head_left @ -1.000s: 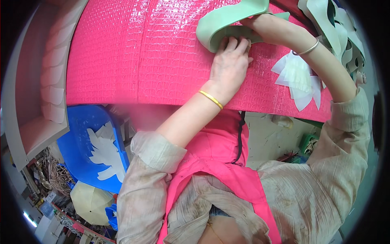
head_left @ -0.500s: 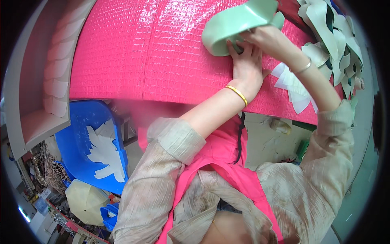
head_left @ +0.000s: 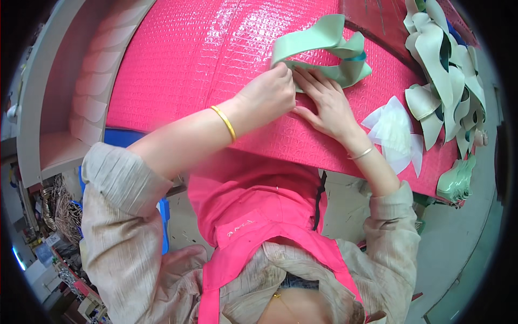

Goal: The person assembles a light green high-heeled shoe by hand. They place a white paper template onto the shoe's upper, then insert a green insole into the shoe's interior. The person presses the insole into place and adjusts the shoe's structure. They repeat this process with a second shoe, handling paper templates and shoe components on a pink textured work surface.

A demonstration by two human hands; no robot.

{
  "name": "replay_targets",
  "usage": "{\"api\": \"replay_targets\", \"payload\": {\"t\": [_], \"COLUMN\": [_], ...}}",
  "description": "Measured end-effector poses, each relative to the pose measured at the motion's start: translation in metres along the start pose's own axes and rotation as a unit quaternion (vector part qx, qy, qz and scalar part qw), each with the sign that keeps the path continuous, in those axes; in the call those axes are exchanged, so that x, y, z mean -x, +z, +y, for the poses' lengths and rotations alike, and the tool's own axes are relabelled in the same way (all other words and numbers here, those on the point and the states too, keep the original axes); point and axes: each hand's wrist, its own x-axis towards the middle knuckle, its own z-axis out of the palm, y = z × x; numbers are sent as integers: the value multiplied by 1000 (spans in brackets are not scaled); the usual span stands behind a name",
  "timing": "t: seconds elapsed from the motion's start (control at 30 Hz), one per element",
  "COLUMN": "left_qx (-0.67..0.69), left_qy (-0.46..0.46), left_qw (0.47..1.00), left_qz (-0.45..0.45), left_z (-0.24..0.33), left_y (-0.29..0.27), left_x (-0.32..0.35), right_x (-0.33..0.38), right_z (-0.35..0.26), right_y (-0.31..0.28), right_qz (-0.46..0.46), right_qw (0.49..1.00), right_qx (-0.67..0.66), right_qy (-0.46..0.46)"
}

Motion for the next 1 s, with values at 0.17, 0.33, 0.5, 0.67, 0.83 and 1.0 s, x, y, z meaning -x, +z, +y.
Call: {"api": "replay_targets", "payload": {"t": [0.17, 0.33, 0.5, 0.67, 0.83, 1.0], "left_qx": [70, 196, 352, 437, 405, 402], "left_qy": [-11, -44, -159, -215, -232, -270], "left_qw": [997, 980, 910, 860, 874, 867], "left_qz": [44, 7, 151, 153, 137, 113], "left_z": [8, 71, 85, 95, 100, 93], "left_y": [-11, -33, -3, 3, -9, -33], "left_x": [11, 6, 8, 9, -4, -37], "right_x": [-12, 21, 37, 40, 31, 16], "right_z": [0, -17, -19, -26, -20, -15], "right_y": [-12, -90, -88, -81, -90, -100], "right_qz": [-9, -224, -210, -216, -189, -286], "right_qw": [988, 903, 878, 896, 931, 923], "right_qx": [92, 302, 360, 350, 266, 239], "right_qy": [-125, -209, -233, -168, -164, -99]}}
